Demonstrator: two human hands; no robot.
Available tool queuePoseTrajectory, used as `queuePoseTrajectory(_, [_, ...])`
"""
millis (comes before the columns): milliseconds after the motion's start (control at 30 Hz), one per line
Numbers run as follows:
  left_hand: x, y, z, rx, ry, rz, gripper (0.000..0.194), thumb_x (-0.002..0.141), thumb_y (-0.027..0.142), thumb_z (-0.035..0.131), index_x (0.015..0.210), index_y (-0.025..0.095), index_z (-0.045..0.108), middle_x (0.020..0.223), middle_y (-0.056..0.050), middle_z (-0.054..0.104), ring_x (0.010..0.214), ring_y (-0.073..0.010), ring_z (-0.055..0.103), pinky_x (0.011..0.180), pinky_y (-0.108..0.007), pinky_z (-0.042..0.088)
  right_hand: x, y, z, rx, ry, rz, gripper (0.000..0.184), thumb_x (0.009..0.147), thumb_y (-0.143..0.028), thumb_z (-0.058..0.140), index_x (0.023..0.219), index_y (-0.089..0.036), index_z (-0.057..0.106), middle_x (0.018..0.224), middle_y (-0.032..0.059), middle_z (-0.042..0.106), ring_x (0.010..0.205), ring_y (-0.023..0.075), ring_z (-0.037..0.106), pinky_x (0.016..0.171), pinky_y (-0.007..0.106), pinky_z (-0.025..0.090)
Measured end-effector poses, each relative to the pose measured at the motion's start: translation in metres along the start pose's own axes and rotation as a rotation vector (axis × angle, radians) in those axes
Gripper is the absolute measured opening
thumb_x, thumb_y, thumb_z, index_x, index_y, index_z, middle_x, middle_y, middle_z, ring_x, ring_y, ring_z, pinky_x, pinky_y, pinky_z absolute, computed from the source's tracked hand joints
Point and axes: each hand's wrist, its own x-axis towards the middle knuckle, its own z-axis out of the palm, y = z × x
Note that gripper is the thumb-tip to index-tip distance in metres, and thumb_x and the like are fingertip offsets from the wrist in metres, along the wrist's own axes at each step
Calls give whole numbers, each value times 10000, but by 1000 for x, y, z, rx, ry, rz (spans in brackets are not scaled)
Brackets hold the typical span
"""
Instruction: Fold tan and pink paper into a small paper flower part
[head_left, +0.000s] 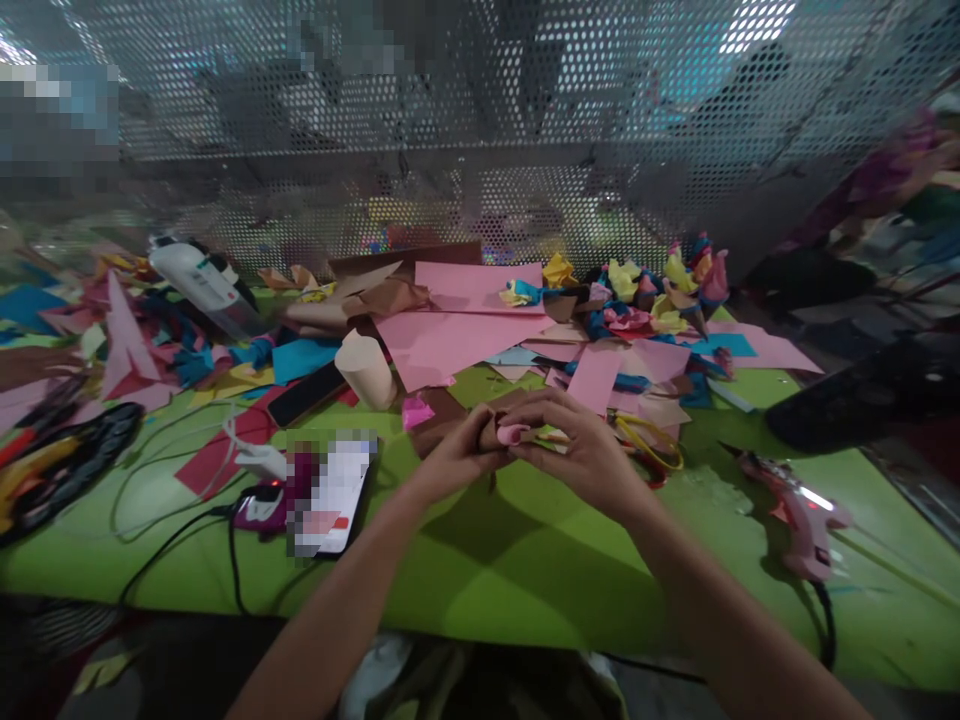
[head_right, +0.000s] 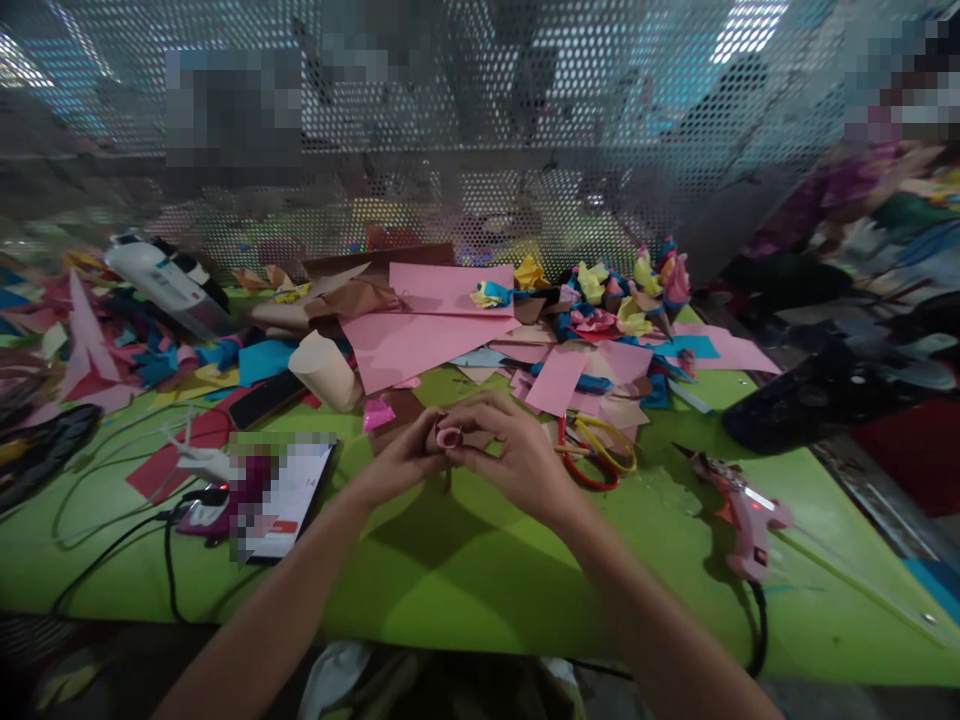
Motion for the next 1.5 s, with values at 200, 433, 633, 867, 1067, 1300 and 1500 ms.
queuePoseTrajectory(200, [1, -1, -3, 44, -25, 50, 385, 739, 326, 759, 1047, 204, 562, 1057, -35, 615, 1030, -204, 566, 888, -283, 471, -2, -2, 4, -40, 9, -23, 181, 892, -258, 667, 1069, -281, 694, 1087, 59, 722, 1025, 239, 667, 869, 375, 537])
queuePoseTrajectory(433, [2, -1, -6, -3, -22, 32, 414, 691, 324, 800, 958, 204, 507, 949, -5, 567, 901, -161, 552, 795, -261, 468, -4, -3, 7, -36, 43, -28, 188, 884, -262, 665, 1070, -268, 695, 1072, 69, 734, 1023, 254, 672, 870, 393, 526])
queuePoseTrajectory(633, [2, 0, -3, -107, -18, -10, 467, 647, 330, 842, 909, 209, 475, 899, 16, 554, 828, -131, 546, 728, -235, 470, -5, -5, 11, -89, 66, -62, 134, 892, -246, 652, 1021, -263, 681, 1026, 61, 737, 965, 243, 674, 808, 363, 517])
queuePoseTrajectory(867, [3, -2, -4, -83, -51, -34, 493, 654, 362, 836, 910, 208, 444, 846, 32, 500, 742, -113, 504, 661, -235, 428, -7, -9, 12, -145, 86, -82, 134, 864, -200, 640, 985, -253, 661, 923, 41, 725, 853, 218, 667, 739, 329, 505])
queuePoseTrajectory(1067, [1, -1, -6, -1, -93, 18, 470, 661, 395, 833, 892, 195, 476, 871, 19, 472, 789, -133, 478, 688, -254, 423, -7, -8, 12, -50, 20, -35, 192, 856, -184, 646, 1037, -250, 661, 969, 38, 729, 893, 210, 675, 762, 310, 515])
queuePoseTrajectory(1300, [-2, 5, -5, -83, -136, 79, 471, 728, 449, 795, 1012, 203, 511, 967, -9, 535, 896, -153, 542, 765, -254, 468, -5, -6, 4, -82, 41, -94, 165, 901, -239, 650, 1065, -248, 670, 1041, 62, 709, 964, 221, 666, 822, 336, 530])
queuePoseTrajectory(1500, [-3, 5, -3, -13, -20, 101, 458, 786, 471, 740, 1143, 207, 630, 1193, -74, 648, 1154, -243, 566, 999, -339, 447, -4, 2, 6, -103, 117, -78, 246, 911, -259, 644, 1156, -268, 667, 1081, 68, 700, 987, 222, 668, 845, 349, 551])
